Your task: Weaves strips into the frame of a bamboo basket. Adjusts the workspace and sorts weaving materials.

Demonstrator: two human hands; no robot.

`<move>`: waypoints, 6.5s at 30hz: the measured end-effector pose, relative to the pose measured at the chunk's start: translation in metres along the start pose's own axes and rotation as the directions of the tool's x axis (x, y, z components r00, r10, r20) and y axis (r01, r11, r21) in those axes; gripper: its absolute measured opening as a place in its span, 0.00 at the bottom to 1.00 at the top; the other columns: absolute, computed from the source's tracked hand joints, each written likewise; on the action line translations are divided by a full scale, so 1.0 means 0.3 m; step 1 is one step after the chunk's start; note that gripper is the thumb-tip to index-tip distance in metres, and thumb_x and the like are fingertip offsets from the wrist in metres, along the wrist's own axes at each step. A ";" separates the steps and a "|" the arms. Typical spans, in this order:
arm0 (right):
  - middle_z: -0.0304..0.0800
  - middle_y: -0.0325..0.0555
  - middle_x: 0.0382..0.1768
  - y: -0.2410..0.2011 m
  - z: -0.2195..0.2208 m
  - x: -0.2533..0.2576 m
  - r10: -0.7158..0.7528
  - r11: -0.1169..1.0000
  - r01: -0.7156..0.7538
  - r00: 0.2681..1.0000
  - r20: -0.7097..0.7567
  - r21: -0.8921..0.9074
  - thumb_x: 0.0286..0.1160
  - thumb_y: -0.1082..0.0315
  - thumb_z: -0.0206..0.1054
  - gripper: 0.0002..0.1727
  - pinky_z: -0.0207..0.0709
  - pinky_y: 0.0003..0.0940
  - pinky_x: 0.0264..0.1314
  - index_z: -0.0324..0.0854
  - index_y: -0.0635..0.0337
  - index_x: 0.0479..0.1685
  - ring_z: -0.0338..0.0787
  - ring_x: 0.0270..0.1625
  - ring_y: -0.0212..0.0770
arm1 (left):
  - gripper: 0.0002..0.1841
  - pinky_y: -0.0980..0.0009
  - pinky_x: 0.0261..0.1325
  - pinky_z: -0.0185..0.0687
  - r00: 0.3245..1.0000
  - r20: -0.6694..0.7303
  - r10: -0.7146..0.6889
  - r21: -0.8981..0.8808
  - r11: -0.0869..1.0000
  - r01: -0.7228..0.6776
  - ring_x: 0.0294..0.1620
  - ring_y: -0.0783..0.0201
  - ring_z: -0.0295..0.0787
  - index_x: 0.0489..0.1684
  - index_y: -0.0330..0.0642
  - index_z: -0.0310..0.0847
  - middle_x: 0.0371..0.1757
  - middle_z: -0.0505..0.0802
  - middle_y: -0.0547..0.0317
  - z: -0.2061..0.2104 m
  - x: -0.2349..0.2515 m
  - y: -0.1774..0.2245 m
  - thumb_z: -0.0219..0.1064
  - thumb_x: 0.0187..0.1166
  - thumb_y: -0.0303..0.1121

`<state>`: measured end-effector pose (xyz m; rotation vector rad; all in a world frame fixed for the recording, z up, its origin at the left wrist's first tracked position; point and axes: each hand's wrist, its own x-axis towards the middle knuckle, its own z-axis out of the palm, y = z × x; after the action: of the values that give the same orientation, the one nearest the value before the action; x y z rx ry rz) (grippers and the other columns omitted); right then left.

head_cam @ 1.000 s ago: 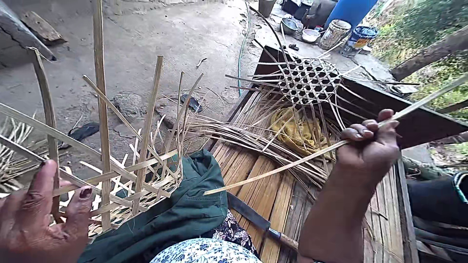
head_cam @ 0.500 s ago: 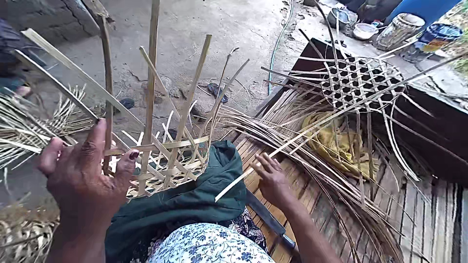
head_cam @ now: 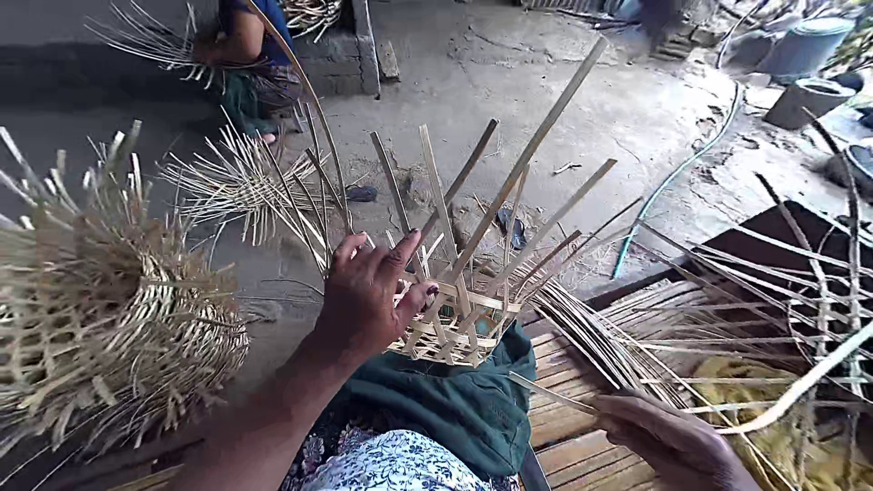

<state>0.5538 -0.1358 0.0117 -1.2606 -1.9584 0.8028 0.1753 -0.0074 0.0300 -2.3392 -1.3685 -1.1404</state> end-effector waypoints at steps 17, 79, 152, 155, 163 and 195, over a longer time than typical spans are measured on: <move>0.95 0.22 0.41 -0.241 0.050 0.586 -0.067 0.993 0.068 0.998 0.015 -0.100 0.81 0.62 0.68 0.11 0.82 0.20 0.37 0.94 0.36 0.53 0.86 0.34 0.16 | 0.31 0.59 0.59 0.75 0.987 -0.146 0.074 -0.054 0.995 -0.083 0.23 0.63 0.81 0.69 0.35 0.82 0.20 0.86 0.58 0.048 -0.021 0.036 0.61 0.84 0.56; 0.83 0.37 0.25 -0.282 0.355 0.517 -0.199 0.976 0.116 0.814 -0.546 -0.183 0.70 0.56 0.76 0.17 0.74 0.21 0.27 0.87 0.62 0.42 0.78 0.24 0.26 | 0.08 0.68 0.45 0.77 0.986 0.040 0.162 -0.231 0.962 -0.149 0.40 0.65 0.83 0.47 0.48 0.94 0.38 0.94 0.65 -0.124 0.145 0.038 0.69 0.81 0.37; 0.85 0.41 0.26 -0.327 0.324 0.493 -0.270 0.927 0.042 0.766 -0.584 -0.374 0.76 0.62 0.68 0.15 0.79 0.28 0.28 0.84 0.65 0.52 0.82 0.24 0.32 | 0.11 0.68 0.41 0.75 0.972 -0.032 0.233 -0.224 0.946 -0.234 0.38 0.63 0.83 0.49 0.46 0.94 0.38 0.94 0.61 -0.109 0.198 0.077 0.75 0.74 0.38; 0.87 0.43 0.26 -0.329 0.323 0.490 -0.301 0.905 0.035 0.757 -0.580 -0.424 0.78 0.65 0.65 0.15 0.82 0.30 0.30 0.83 0.66 0.55 0.85 0.26 0.35 | 0.11 0.68 0.42 0.77 0.978 -0.042 0.204 -0.227 0.951 -0.209 0.39 0.62 0.83 0.49 0.46 0.94 0.37 0.93 0.61 -0.104 0.191 0.089 0.76 0.73 0.37; 0.93 0.47 0.29 -0.367 0.249 0.470 -0.245 0.811 -0.072 0.860 -0.448 -0.581 0.80 0.54 0.67 0.15 0.79 0.48 0.23 0.94 0.50 0.52 0.90 0.25 0.47 | 0.09 0.68 0.46 0.76 0.968 -0.030 0.251 -0.249 0.935 -0.250 0.41 0.63 0.85 0.46 0.47 0.95 0.38 0.94 0.62 -0.087 0.183 0.100 0.75 0.74 0.37; 0.70 0.31 0.10 -0.407 0.069 0.521 -0.196 0.804 0.138 0.980 -0.039 -0.579 0.83 0.48 0.62 0.19 0.65 0.42 0.15 0.79 0.45 0.25 0.77 0.15 0.36 | 0.07 0.80 0.38 0.88 0.959 0.283 -0.005 -0.919 0.284 0.272 0.36 0.74 0.91 0.44 0.46 0.88 0.43 0.95 0.64 -0.058 0.178 0.025 0.74 0.75 0.23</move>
<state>0.4251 -0.0357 0.1265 -1.3912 -2.2782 0.0367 0.1870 0.0143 0.0809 -3.2414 -1.0294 -2.3456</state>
